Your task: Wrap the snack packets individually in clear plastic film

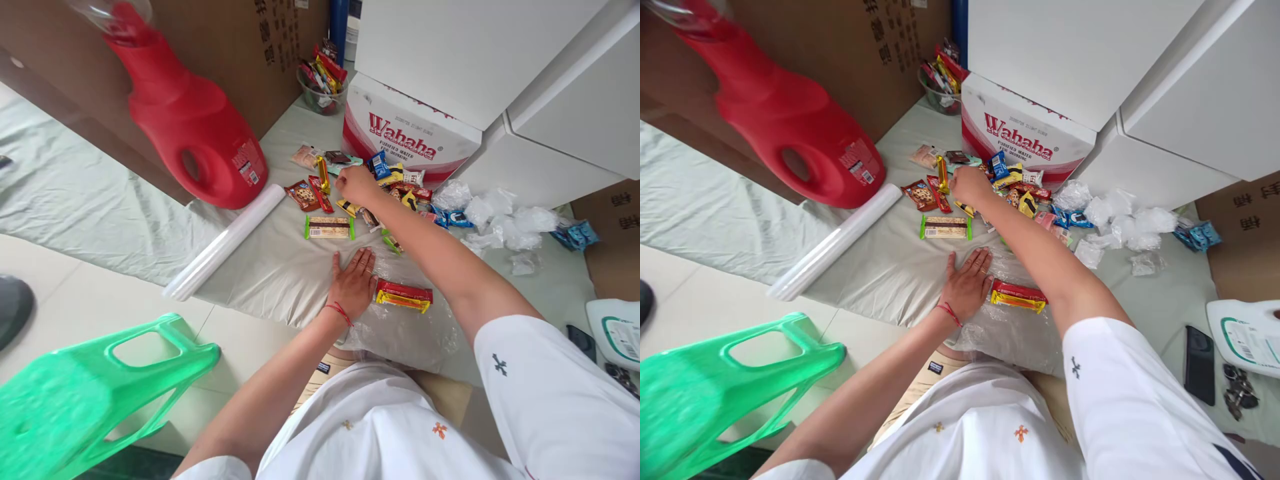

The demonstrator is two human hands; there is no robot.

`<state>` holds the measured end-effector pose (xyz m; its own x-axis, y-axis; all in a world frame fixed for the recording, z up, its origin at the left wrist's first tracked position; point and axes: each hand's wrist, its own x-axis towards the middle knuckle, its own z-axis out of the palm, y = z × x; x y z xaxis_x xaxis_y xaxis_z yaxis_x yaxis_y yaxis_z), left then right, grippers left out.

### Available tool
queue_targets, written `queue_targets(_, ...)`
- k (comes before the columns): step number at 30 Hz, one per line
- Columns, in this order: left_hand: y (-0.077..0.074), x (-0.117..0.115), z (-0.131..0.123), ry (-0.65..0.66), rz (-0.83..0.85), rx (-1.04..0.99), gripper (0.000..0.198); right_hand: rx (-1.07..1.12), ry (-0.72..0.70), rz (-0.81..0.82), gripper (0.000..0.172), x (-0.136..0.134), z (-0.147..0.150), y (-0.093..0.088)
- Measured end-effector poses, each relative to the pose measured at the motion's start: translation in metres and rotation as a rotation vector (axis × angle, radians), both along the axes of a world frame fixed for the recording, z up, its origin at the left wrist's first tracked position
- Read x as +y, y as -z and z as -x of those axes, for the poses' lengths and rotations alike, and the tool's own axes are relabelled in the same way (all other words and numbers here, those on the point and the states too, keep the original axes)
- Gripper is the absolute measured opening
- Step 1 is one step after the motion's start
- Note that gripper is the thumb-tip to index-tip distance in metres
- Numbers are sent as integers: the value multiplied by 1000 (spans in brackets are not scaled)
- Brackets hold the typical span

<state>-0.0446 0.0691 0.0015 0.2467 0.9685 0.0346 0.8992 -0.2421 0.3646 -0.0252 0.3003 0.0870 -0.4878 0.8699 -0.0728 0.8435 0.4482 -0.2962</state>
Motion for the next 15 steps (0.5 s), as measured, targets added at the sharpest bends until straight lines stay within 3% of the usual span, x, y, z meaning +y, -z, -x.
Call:
queue_targets(3,1,0,1,-1,2,-12,58,-55,122,43,42,18,42,20)
queue_targets(7,2,-1,2,4,-10,-18,58,-59,157,87,41,18,52,35)
queue_targets(11,2,-1,3,18,0,-41,57,-103,83,139,48,1,35,27)
queue_targets(15,2,0,3,13,13,-43,58,-166,35,160,71,-19,37,20)
